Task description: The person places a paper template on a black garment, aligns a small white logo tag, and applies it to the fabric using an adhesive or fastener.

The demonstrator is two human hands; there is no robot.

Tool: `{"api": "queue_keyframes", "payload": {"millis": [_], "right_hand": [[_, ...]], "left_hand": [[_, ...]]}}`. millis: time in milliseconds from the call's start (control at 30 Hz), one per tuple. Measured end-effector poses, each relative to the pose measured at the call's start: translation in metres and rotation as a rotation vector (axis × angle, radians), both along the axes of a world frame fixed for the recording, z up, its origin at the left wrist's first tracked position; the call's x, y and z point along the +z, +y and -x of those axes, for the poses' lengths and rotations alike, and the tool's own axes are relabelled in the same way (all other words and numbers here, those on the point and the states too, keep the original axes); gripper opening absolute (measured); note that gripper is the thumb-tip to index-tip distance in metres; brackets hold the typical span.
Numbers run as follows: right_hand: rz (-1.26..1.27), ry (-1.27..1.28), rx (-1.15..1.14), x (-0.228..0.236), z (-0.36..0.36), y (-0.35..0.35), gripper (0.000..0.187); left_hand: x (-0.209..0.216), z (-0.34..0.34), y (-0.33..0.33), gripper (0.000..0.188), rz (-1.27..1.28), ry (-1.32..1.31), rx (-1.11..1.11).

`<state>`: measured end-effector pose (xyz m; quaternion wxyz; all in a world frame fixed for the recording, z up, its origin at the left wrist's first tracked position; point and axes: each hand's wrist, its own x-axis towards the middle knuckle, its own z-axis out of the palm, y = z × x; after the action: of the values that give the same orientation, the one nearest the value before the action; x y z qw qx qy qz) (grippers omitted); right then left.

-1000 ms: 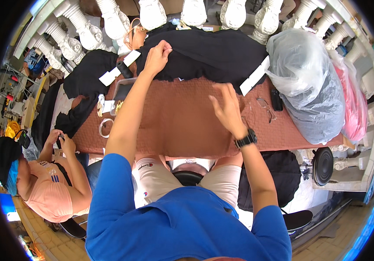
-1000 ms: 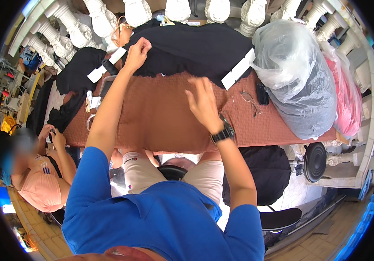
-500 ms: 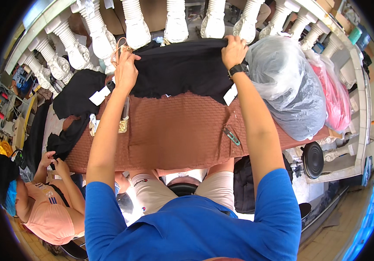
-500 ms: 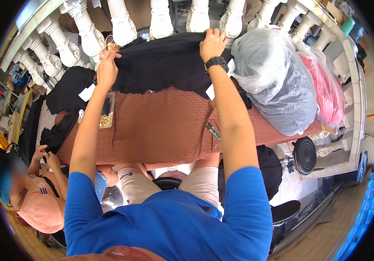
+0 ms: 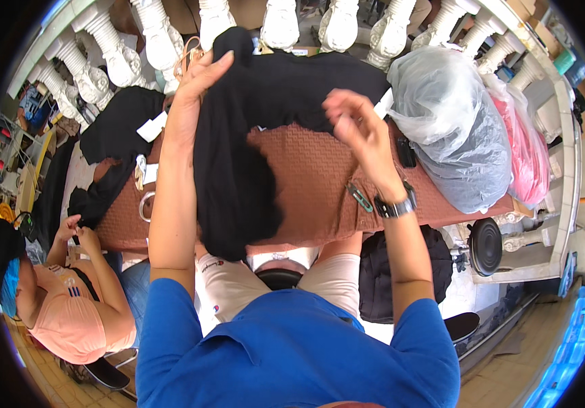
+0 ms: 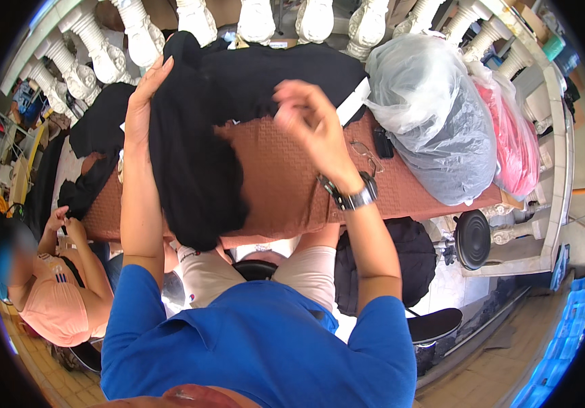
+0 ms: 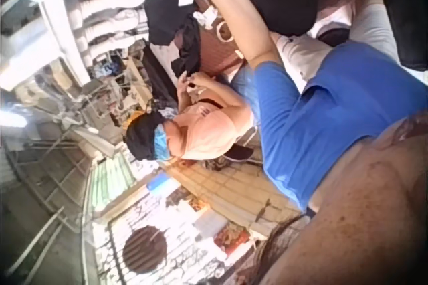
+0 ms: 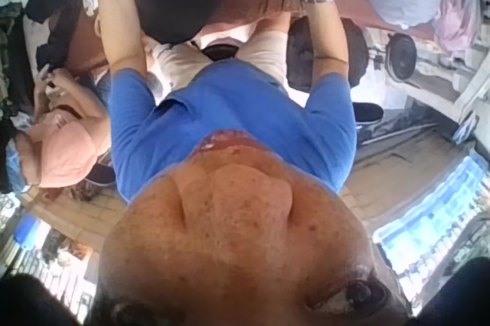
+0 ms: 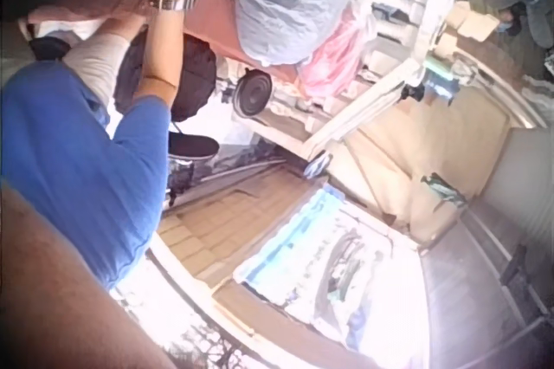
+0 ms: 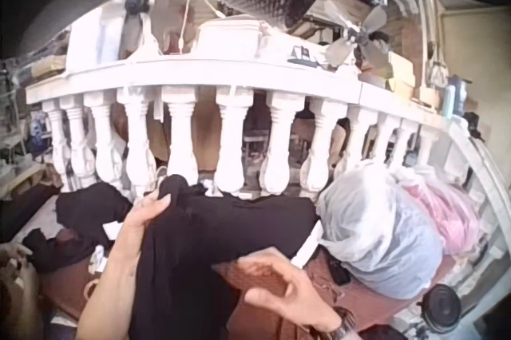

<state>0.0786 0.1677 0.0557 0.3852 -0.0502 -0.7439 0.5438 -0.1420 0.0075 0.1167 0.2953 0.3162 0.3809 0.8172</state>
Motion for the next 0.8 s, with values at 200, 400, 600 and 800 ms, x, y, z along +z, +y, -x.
{"api": "queue_keyframes", "payload": {"millis": [200,400,600,800], "right_hand": [[0.842,-0.3,0.468,-0.114,0.052,-0.045,0.074],[0.807,-0.094,0.859,-0.092,0.009,-0.073,0.072],[0.163,-0.282,-0.031,-0.027,-0.013,-0.031,0.023],[-0.261,-0.342,-0.18,-0.099,-0.034,-0.03,0.027]], "left_hand": [[0.014,-0.03,-0.032,0.046,-0.059,-0.103,-0.233],[0.001,-0.011,-0.09,0.075,-0.126,0.011,-0.209],[-0.038,0.009,-0.11,0.054,0.195,0.161,0.096],[-0.158,0.024,-0.141,0.031,0.743,0.691,0.083]]}}
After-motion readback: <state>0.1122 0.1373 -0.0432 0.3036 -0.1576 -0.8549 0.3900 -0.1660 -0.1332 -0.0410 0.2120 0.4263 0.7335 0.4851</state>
